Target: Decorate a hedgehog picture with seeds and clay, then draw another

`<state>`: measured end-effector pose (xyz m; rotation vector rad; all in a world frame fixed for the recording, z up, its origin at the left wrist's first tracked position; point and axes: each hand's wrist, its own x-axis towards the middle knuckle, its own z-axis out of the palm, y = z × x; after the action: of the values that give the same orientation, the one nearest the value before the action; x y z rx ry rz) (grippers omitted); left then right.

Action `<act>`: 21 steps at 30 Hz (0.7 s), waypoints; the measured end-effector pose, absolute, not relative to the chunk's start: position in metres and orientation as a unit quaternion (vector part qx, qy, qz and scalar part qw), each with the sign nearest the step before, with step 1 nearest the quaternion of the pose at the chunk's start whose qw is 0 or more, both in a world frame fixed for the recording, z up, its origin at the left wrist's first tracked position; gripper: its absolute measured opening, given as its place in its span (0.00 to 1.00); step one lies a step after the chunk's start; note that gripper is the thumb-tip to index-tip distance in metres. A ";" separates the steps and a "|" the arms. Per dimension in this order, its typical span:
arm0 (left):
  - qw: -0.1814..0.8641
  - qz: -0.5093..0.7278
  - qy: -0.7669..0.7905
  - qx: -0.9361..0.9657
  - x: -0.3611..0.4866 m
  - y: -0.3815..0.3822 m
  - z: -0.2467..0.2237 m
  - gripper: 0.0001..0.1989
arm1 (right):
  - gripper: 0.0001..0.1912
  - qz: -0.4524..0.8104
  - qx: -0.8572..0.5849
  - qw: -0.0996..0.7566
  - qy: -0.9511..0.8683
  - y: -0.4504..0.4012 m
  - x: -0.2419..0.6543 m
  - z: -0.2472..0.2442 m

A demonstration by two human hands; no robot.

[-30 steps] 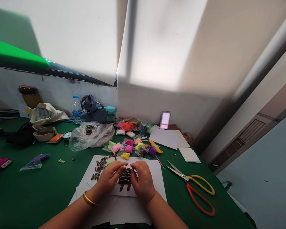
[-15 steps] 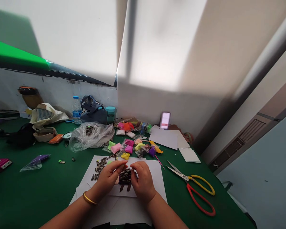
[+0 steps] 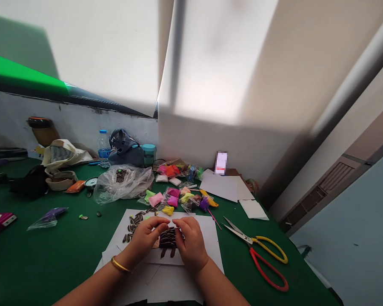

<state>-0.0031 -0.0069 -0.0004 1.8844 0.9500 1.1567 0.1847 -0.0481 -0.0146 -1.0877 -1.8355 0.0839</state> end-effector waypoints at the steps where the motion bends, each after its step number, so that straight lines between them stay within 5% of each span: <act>1: 0.357 0.435 0.375 0.737 -0.003 -0.007 0.000 0.11 | 0.17 0.032 -0.443 0.480 -0.757 -0.048 0.185 -0.014; 11: 0.295 0.351 0.388 0.800 -0.005 -0.008 -0.002 0.23 | 0.08 0.012 -0.413 0.488 -0.769 -0.050 0.171 -0.003; 17: 0.204 0.318 0.461 0.803 -0.020 0.012 -0.003 0.10 | 0.10 0.080 -0.466 0.505 -0.722 -0.045 0.173 -0.015; 21: 0.157 0.222 0.459 0.846 -0.022 0.015 -0.003 0.12 | 0.08 0.110 -0.515 0.489 -0.695 -0.043 0.175 -0.019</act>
<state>-0.0222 0.0155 -0.0033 2.4203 1.3143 0.6352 0.1747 -0.0434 -0.0190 -1.2509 -1.6890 0.2674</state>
